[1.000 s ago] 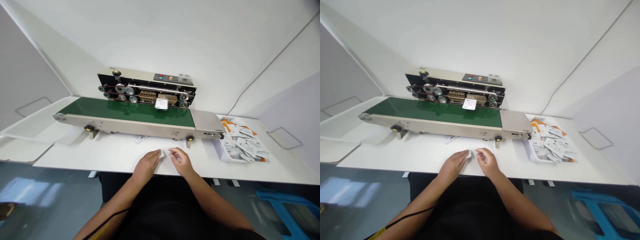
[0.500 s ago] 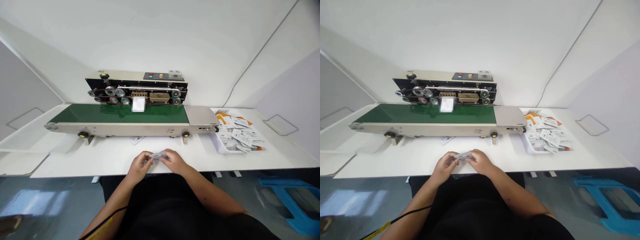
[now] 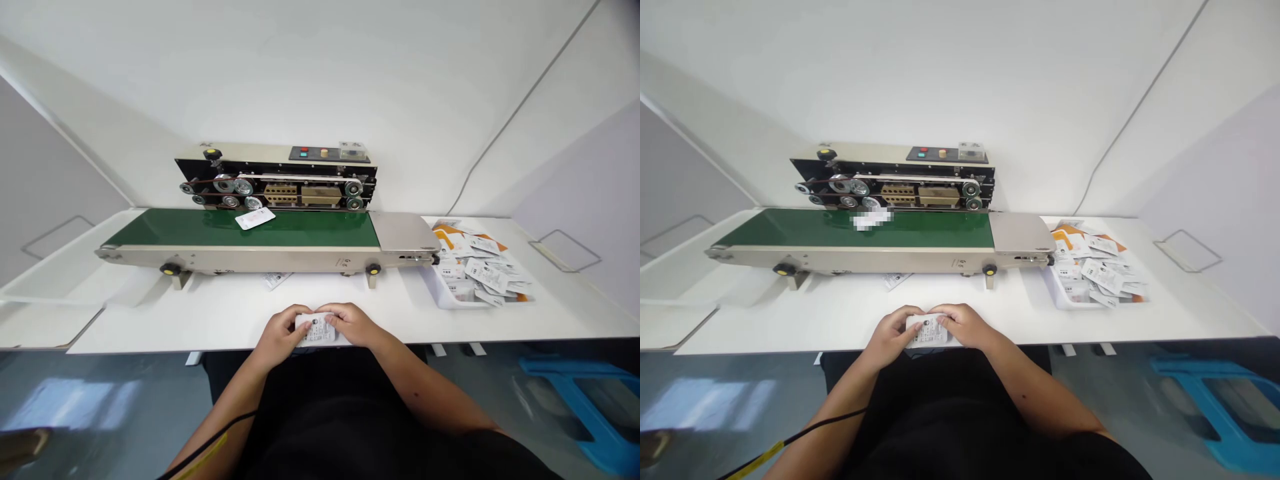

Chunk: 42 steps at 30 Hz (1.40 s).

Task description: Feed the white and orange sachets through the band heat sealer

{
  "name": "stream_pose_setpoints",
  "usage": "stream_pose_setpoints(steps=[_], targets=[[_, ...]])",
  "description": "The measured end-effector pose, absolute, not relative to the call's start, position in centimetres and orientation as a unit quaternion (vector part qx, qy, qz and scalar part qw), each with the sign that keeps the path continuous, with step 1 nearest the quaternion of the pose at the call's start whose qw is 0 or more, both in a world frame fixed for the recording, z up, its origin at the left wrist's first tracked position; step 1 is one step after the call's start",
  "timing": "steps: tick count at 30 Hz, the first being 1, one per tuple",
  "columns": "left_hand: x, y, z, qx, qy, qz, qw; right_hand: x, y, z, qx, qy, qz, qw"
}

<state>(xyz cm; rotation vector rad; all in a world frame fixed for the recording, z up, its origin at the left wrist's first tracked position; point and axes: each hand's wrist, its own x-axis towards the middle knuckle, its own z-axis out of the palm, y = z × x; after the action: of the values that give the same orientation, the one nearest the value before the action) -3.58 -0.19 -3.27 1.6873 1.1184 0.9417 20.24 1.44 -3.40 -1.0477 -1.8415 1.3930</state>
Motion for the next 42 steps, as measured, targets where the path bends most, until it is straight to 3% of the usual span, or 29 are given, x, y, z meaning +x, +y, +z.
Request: stream_pose_setpoints(steps=[7,12,16,18,22,25,30,42], targets=[[-3.3,-0.4,-3.8,0.589,0.465,0.414,0.515,20.7,1.6,-3.5,-0.429,-0.648,0.55,0.307],[-3.3,-0.3,-3.8,0.596,0.455,0.404,0.524,21.9,2.1,-1.5,-0.418,-0.714,0.519,0.215],[-3.4,-0.3,-3.7,0.6,0.404,0.432,0.538,25.3,3.7,3.1,-0.364,-0.778,0.488,0.155],[-3.5,-0.3,-3.6,0.603,0.387,0.441,0.541,27.7,5.5,5.9,-0.353,-0.757,0.506,0.214],[-3.7,-0.4,-3.4,0.619,0.378,0.433,0.535,31.4,10.8,10.0,-0.384,-0.599,0.452,0.538],[-3.8,-0.5,-3.3,0.63,0.383,0.427,0.523,32.4,14.7,11.2,-0.449,-0.467,0.431,0.628],[-3.9,-0.6,-3.3,0.658,0.399,0.402,0.496,31.6,17.8,11.3,-0.534,-0.391,0.461,0.592],[-3.9,-0.9,-3.1,0.701,0.403,0.38,0.449,25.7,18.6,12.3,-0.526,-0.42,0.565,0.478]])
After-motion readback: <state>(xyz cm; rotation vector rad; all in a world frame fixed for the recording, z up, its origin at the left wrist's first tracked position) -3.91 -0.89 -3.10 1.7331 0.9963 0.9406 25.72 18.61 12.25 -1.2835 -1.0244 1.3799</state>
